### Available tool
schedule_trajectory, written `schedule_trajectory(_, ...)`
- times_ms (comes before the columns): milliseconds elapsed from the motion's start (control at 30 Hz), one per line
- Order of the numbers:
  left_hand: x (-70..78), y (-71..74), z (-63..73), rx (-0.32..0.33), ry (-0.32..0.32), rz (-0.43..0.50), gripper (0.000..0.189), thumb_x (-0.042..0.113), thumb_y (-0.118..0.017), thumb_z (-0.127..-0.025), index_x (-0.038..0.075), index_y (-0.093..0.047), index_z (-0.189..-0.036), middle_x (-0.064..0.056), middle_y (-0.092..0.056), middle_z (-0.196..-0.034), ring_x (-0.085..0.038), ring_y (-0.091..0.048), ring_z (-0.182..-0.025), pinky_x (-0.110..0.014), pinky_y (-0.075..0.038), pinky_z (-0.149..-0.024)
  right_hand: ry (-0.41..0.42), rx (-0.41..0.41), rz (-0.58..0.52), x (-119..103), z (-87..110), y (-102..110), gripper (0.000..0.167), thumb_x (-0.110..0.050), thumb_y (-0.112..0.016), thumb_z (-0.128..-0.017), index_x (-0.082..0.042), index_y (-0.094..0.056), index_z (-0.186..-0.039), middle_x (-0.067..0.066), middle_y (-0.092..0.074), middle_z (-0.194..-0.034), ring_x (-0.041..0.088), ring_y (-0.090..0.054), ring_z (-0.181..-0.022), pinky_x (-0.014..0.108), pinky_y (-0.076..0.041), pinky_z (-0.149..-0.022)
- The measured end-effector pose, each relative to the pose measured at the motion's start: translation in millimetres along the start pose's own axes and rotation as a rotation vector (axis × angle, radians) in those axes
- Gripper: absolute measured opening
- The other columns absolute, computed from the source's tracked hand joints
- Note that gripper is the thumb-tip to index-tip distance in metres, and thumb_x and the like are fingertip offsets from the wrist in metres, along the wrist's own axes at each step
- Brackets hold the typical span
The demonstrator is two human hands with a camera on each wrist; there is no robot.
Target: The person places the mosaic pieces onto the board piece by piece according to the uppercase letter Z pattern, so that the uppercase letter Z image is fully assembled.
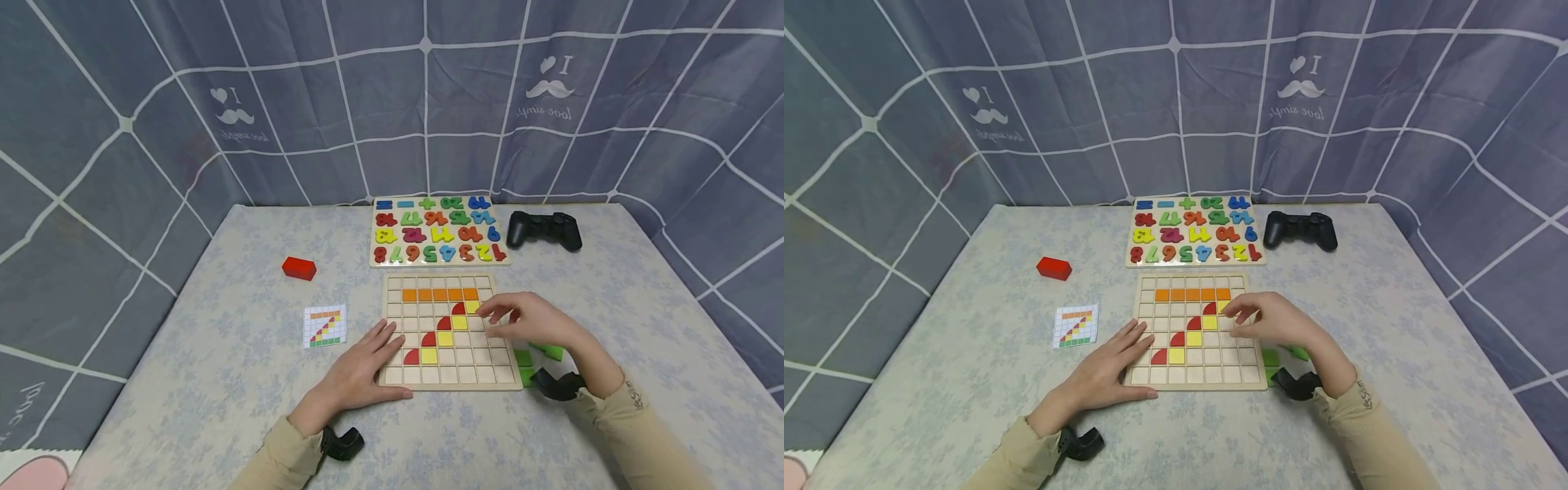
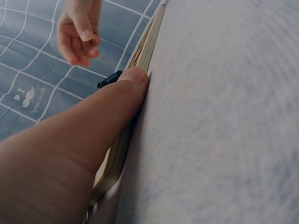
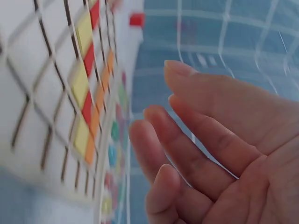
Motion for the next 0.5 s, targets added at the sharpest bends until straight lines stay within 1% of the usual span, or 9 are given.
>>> schedule_trajectory(100,0.2,0.3,-0.6,-0.002,-0.004,-0.002,0.092,0.066,-0.061,-0.077,0.011,-0.036,-0.146,-0.007,-0.021,-0.155,-0.019,-0.008,-0.143,-0.042,-0.027,-0.109,-0.035,0.065,-0.017,17.0,9.9,12.5,0.035,-0.019,-0.072,-0.084,-0.002,-0.066,-0.113,0.004,-0.067,-0.098,0.014,-0.059,-0.084,0.027,-0.048,-0.069)
schedule_trajectory(200,0.0,0.1,-0.7,-0.004,-0.004,-0.002,0.092,0.066,-0.061,-0.077,0.011,-0.036,-0.146,-0.007,-0.020,-0.155,-0.019,-0.008,-0.143,-0.042,-0.027,-0.109,-0.079,0.098,-0.070,32.3,17.2,21.9,0.038,-0.021,-0.071,-0.085,-0.001,-0.064,-0.116,0.004,-0.066,-0.097,0.016,-0.060,-0.083,0.026,-0.048,-0.066)
schedule_trajectory(300,-0.5,-0.1,-0.6,-0.005,0.000,-0.001,0.092,0.067,-0.060,-0.077,0.011,-0.035,-0.146,-0.006,-0.020,-0.155,-0.019,-0.008,-0.143,-0.042,-0.027,-0.109,-0.101,0.120,-0.149,44.5,23.0,29.6,0.041,-0.022,-0.071,-0.085,0.001,-0.062,-0.118,0.011,-0.066,-0.102,0.016,-0.061,-0.085,0.027,-0.050,-0.067)
schedule_trajectory(400,-0.9,-0.2,-0.4,-0.003,0.003,-0.001,0.092,0.068,-0.060,-0.077,0.012,-0.036,-0.146,-0.006,-0.020,-0.155,-0.019,-0.008,-0.143,-0.042,-0.027,-0.110,-0.106,0.131,-0.215,55.1,26.9,35.1,0.042,-0.020,-0.070,-0.086,0.004,-0.060,-0.119,0.018,-0.064,-0.107,0.014,-0.061,-0.087,0.027,-0.052,-0.070)
schedule_trajectory(500,-0.8,0.0,-0.5,-0.002,0.002,0.000,0.092,0.068,-0.059,-0.077,0.011,-0.036,-0.146,-0.006,-0.021,-0.155,-0.019,-0.008,-0.143,-0.041,-0.026,-0.110,-0.114,0.124,-0.259,65.8,29.6,37.2,0.042,-0.017,-0.070,-0.086,0.006,-0.059,-0.119,0.021,-0.063,-0.109,0.011,-0.062,-0.088,0.026,-0.052,-0.073)
Point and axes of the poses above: each hand's wrist, its own z-axis away from the middle knuckle, its own y-axis out of the back of the hand, x = y × z, the point moved 4 cm from there along -z, towards the middle knuckle
